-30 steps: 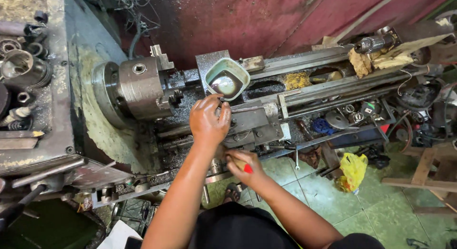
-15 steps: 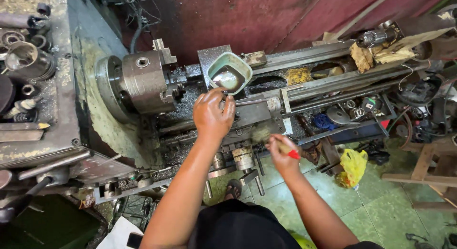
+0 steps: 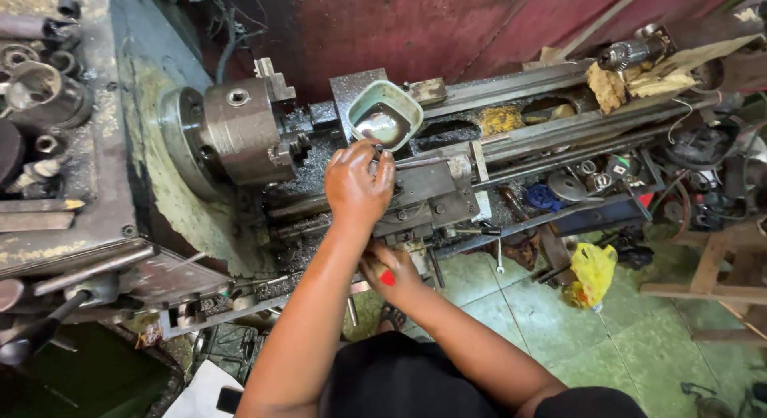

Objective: The person uses a brush to apply liquid from a container onto the metal lathe, scrubbing the chuck, carriage, and bed. They wipe away metal shavings and debris with their hands and the brush, cleaning the machine's surfaces.

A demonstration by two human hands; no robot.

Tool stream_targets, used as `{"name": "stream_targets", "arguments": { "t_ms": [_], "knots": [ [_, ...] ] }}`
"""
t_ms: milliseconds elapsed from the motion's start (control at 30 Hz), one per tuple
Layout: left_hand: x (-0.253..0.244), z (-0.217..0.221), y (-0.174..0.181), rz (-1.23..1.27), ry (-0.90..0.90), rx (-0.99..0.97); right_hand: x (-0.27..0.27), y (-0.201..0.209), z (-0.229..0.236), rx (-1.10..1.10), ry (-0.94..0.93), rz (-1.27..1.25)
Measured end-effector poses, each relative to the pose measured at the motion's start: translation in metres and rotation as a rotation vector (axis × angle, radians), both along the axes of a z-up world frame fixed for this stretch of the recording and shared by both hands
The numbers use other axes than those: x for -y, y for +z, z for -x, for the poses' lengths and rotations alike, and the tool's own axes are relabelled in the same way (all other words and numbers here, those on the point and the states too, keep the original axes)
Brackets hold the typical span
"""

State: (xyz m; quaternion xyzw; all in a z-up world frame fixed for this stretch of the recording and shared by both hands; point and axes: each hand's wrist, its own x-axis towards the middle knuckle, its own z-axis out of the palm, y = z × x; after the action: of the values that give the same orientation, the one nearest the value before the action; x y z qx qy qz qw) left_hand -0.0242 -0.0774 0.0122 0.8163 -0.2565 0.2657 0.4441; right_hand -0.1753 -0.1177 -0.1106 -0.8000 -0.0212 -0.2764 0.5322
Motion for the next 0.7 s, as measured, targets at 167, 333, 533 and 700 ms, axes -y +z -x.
{"name": "stream_targets", "arguments": {
  "t_ms": [167, 333, 533, 700],
  "knots": [
    [-0.001, -0.002, 0.002, -0.003, -0.005, 0.007, 0.034, -0.005, 0.018, 0.096, -0.012, -0.079],
    [-0.001, 0.001, 0.006, -0.024, -0.023, -0.033, 0.082, -0.043, 0.035, -0.076, -0.349, 0.147],
    [-0.003, -0.001, -0.003, -0.015, -0.014, -0.027, 0.09, -0.028, 0.036, 0.071, -0.556, -0.092],
    [-0.003, -0.001, 0.0, 0.024, -0.039, -0.036, 0.03, 0.035, -0.003, 0.126, -0.45, 0.287]
  ]
}}
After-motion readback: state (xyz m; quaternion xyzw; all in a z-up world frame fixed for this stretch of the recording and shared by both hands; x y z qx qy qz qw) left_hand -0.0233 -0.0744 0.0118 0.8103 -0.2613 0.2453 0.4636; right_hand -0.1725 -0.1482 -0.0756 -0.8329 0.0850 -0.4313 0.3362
